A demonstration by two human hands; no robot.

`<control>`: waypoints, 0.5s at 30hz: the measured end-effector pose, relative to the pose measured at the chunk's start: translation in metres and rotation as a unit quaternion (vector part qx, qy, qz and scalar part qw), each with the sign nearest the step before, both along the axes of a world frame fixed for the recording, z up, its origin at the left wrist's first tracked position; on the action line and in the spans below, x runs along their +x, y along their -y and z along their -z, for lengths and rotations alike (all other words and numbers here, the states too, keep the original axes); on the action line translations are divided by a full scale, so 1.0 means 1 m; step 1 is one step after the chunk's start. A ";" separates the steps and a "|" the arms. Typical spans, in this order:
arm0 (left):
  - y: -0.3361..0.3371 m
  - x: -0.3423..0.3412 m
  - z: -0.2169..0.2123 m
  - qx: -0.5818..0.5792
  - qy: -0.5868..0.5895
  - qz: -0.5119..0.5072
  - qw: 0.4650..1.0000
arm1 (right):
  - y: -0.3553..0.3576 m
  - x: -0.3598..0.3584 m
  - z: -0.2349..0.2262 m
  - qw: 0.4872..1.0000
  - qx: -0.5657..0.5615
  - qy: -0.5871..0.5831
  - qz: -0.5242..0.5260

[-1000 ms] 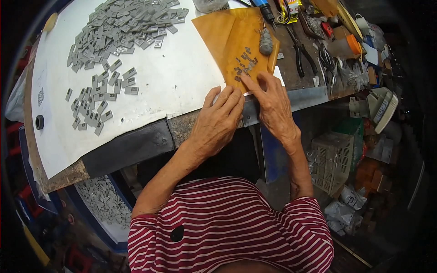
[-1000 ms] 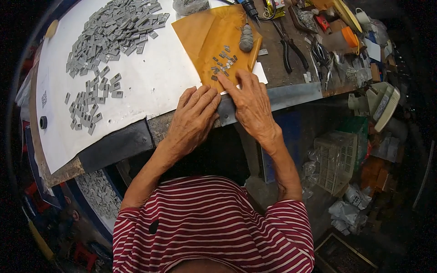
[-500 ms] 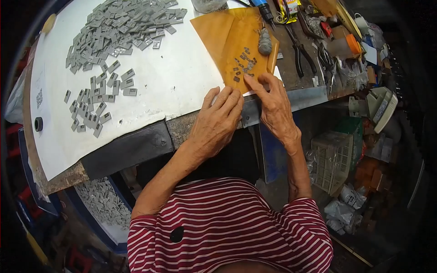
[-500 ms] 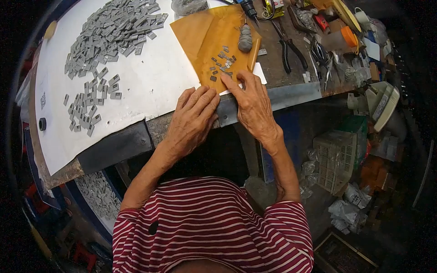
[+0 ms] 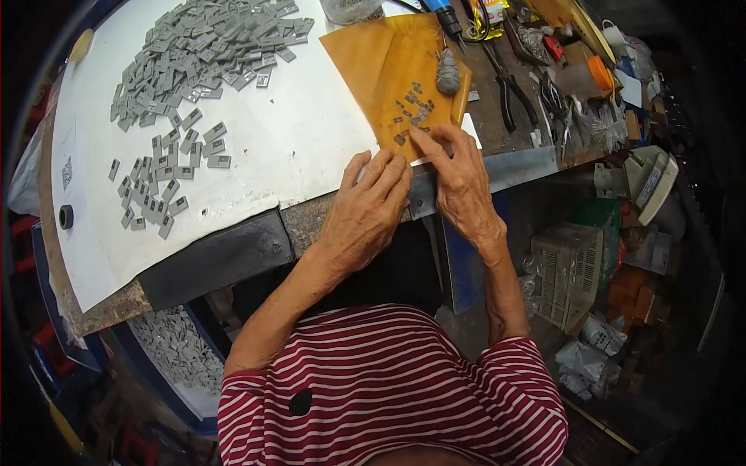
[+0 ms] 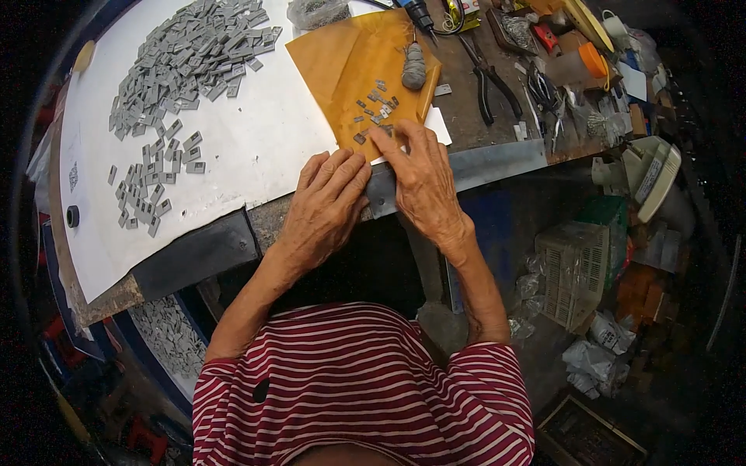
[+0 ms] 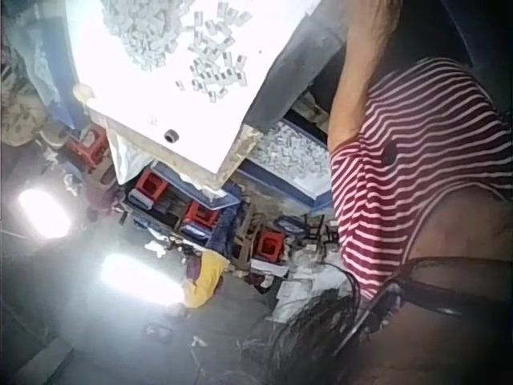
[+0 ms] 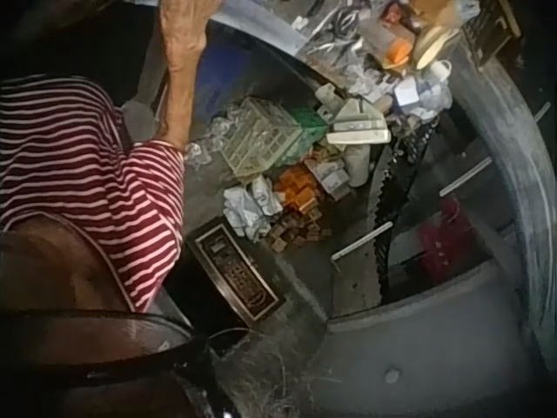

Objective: Assembling small metal hardware components at a workbench.

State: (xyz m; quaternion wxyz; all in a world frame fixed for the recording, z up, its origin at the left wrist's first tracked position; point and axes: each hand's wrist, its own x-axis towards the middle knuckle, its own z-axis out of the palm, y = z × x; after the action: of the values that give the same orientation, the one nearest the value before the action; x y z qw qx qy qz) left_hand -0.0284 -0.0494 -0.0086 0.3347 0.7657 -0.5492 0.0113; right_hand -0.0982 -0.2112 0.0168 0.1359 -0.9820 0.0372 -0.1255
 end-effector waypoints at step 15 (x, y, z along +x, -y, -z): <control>0.000 0.000 0.000 0.008 -0.002 0.003 1.000 | 0.008 -0.007 0.003 0.999 -0.027 0.009 0.019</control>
State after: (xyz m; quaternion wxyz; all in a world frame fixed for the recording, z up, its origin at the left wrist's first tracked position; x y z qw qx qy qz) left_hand -0.0284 -0.0497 -0.0089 0.3295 0.7668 -0.5508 0.0042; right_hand -0.1054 -0.2194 0.0138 0.1069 -0.9832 0.0514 -0.1384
